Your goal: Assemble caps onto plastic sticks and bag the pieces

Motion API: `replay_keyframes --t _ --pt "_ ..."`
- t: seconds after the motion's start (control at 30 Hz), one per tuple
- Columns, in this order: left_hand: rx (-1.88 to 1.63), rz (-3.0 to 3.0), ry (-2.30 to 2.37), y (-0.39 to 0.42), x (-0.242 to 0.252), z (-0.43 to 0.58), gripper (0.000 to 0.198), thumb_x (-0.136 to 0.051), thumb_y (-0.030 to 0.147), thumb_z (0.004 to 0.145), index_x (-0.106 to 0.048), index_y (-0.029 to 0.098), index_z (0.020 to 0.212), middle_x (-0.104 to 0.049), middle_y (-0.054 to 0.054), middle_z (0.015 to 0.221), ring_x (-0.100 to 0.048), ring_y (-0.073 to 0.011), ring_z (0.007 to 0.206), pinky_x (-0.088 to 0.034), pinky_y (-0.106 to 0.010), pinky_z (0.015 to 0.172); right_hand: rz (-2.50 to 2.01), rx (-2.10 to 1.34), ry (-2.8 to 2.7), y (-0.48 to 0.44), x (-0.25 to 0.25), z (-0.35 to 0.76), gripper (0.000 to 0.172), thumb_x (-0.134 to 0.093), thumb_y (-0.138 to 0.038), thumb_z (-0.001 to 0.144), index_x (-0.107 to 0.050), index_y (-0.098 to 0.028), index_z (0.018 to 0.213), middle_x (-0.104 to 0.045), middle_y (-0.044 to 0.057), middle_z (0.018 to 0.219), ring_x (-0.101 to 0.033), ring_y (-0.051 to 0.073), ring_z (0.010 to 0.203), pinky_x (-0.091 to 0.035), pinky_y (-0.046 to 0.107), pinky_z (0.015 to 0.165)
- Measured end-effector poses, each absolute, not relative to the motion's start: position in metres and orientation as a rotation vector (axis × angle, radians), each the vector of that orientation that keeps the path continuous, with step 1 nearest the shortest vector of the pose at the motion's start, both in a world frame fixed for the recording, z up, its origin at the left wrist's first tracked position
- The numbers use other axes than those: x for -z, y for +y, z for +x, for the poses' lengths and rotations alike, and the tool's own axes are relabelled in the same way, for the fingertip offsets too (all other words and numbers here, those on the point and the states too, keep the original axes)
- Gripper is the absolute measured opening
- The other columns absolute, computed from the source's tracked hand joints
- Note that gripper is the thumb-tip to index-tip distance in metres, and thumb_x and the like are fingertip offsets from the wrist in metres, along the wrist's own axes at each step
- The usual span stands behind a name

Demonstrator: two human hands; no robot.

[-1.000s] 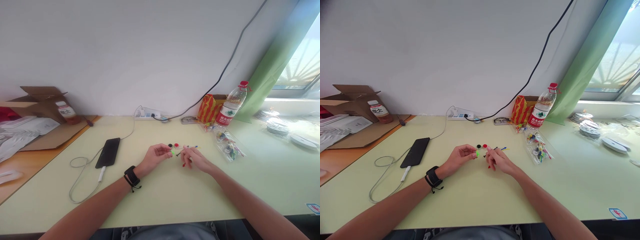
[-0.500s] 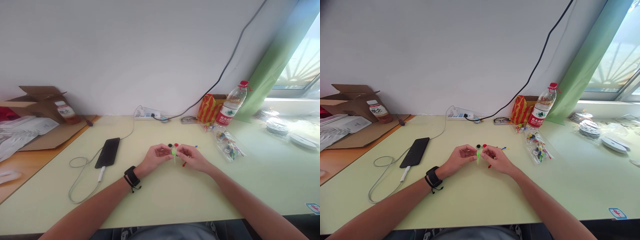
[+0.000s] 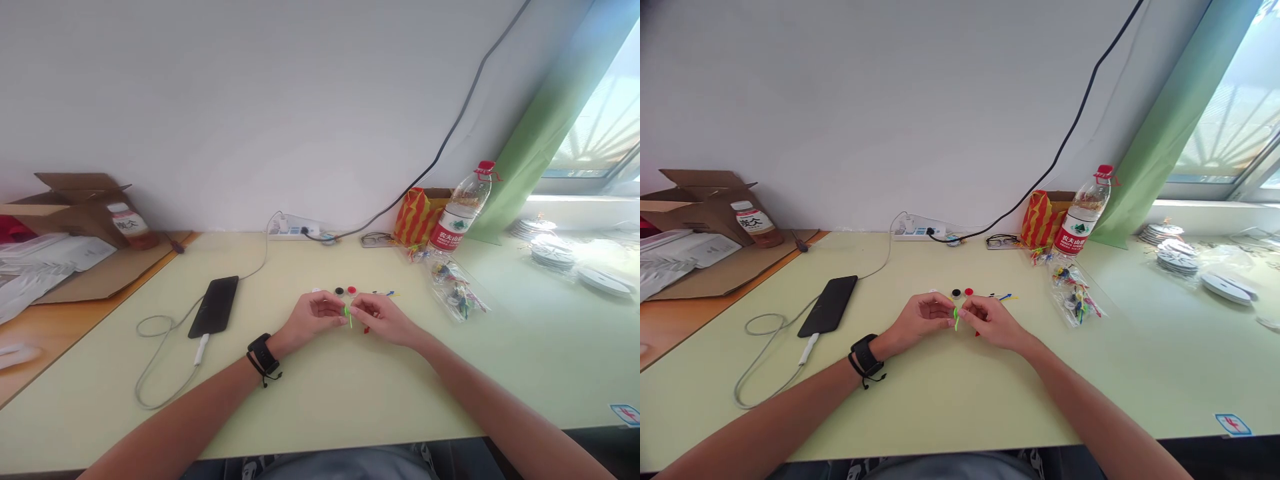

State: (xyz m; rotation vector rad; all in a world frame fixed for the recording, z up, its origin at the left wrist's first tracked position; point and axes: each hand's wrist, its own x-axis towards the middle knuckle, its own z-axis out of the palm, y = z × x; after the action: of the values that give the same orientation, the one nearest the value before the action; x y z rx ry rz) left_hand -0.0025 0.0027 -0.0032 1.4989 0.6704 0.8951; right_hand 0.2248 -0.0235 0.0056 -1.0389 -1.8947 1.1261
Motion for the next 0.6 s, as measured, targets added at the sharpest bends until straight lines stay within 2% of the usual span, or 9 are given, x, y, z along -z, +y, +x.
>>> replay_keyframes --t 0.13,0.27,0.37,0.47,0.6 --pt "-0.905 1.556 0.663 0.001 0.003 -0.001 0.030 -0.088 0.031 0.076 -0.074 0.016 0.098 -0.074 -0.008 0.099 -0.072 -0.0224 0.092 -0.058 -0.040 0.092 -1.038 -1.132 -1.917 -0.023 -0.005 0.224 0.039 -0.055 -0.056 0.099 -0.063 -0.020 0.086 -0.057 0.000 0.072 -0.056 0.014 0.064 -0.050 0.028 0.059" --pt "-0.986 1.851 0.732 -0.004 0.000 0.001 0.023 -0.083 0.034 0.082 -0.074 0.019 0.098 -0.074 -0.008 0.100 -0.069 -0.0226 0.094 -0.056 -0.040 0.093 -1.020 -1.212 -1.909 -0.021 -0.004 0.223 0.038 -0.058 -0.056 0.097 -0.062 -0.020 0.086 -0.058 0.000 0.069 -0.056 0.014 0.061 -0.046 0.027 0.057" --pt "-1.050 2.095 0.834 -0.009 -0.003 0.002 0.033 -0.082 0.036 0.082 -0.072 0.024 0.112 -0.073 -0.008 0.114 -0.066 -0.0260 0.108 -0.051 -0.042 0.100 -1.023 -1.190 -1.890 -0.018 -0.007 0.230 0.034 -0.062 -0.053 0.094 -0.060 -0.020 0.085 -0.055 -0.001 0.069 -0.052 0.014 0.061 -0.046 0.027 0.056" --pt "-1.096 2.219 0.892 -0.011 -0.003 0.001 0.034 -0.076 0.033 0.088 -0.069 0.027 0.120 -0.070 -0.008 0.124 -0.061 -0.0274 0.119 -0.046 -0.044 0.107 -1.124 -0.965 -1.910 -0.010 -0.015 0.250 0.029 -0.063 -0.047 0.092 -0.058 -0.020 0.081 -0.054 -0.001 0.068 -0.047 0.013 0.061 -0.041 0.026 0.054" --pt "-1.091 2.255 0.932 -0.010 0.001 0.000 0.013 -0.067 0.028 0.094 -0.072 0.026 0.106 -0.071 -0.007 0.117 -0.061 -0.0252 0.117 -0.048 -0.042 0.105 -1.428 -0.540 -2.045 0.003 -0.023 0.291 0.023 -0.059 -0.029 0.084 -0.048 -0.021 0.066 -0.048 -0.003 0.060 -0.041 0.012 0.057 -0.031 0.027 0.054"
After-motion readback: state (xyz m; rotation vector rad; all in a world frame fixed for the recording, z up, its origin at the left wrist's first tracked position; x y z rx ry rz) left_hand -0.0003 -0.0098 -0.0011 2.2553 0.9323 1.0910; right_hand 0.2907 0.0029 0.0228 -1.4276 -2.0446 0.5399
